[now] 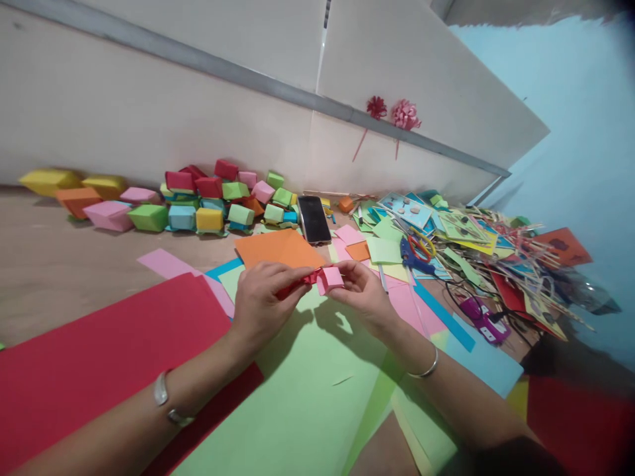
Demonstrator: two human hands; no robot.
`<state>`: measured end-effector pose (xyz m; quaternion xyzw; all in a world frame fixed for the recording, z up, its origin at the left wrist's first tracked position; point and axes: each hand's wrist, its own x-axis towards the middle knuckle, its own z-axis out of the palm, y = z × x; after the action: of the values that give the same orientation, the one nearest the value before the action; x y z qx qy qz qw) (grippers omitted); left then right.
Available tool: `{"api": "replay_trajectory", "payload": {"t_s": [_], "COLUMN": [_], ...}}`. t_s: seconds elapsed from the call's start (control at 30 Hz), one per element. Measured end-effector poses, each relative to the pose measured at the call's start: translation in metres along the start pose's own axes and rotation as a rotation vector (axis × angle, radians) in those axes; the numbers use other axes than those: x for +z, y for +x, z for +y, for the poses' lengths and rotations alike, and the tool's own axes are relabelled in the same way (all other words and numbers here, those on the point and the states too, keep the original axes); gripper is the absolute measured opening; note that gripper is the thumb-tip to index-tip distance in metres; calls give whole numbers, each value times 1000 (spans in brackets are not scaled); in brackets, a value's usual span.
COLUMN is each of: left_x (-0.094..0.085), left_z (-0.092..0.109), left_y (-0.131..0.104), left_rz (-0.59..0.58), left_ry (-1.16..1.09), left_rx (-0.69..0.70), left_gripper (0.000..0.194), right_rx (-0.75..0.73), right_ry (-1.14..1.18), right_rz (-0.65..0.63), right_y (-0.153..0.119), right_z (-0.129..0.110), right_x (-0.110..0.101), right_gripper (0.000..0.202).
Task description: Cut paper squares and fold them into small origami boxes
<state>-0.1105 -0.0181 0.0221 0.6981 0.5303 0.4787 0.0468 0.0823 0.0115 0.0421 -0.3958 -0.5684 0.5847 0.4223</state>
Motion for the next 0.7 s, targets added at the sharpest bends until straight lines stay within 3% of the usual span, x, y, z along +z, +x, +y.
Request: {"api": "replay_trajectory", "payload": {"t_s": [0.13,0.37,0.5,0.7], "left_x": [-6,-14,-15,-12], "left_z": [7,26,28,26], "left_y": [2,0,-1,0], "left_rz": [39,15,1,127], "left_ry": [120,354,398,360], "left_rx": [86,294,345,423], "left_gripper": [22,27,25,14], "right_rx": [101,270,321,351], "right_ry": [152,328,403,440], "right_rz": [-41,-80,-92,-149], "right_y": [-2,-4,-4,-4], "right_z": [6,7,7,8], "right_x": [5,5,4,3], "right_gripper": [49,51,49,50]}}
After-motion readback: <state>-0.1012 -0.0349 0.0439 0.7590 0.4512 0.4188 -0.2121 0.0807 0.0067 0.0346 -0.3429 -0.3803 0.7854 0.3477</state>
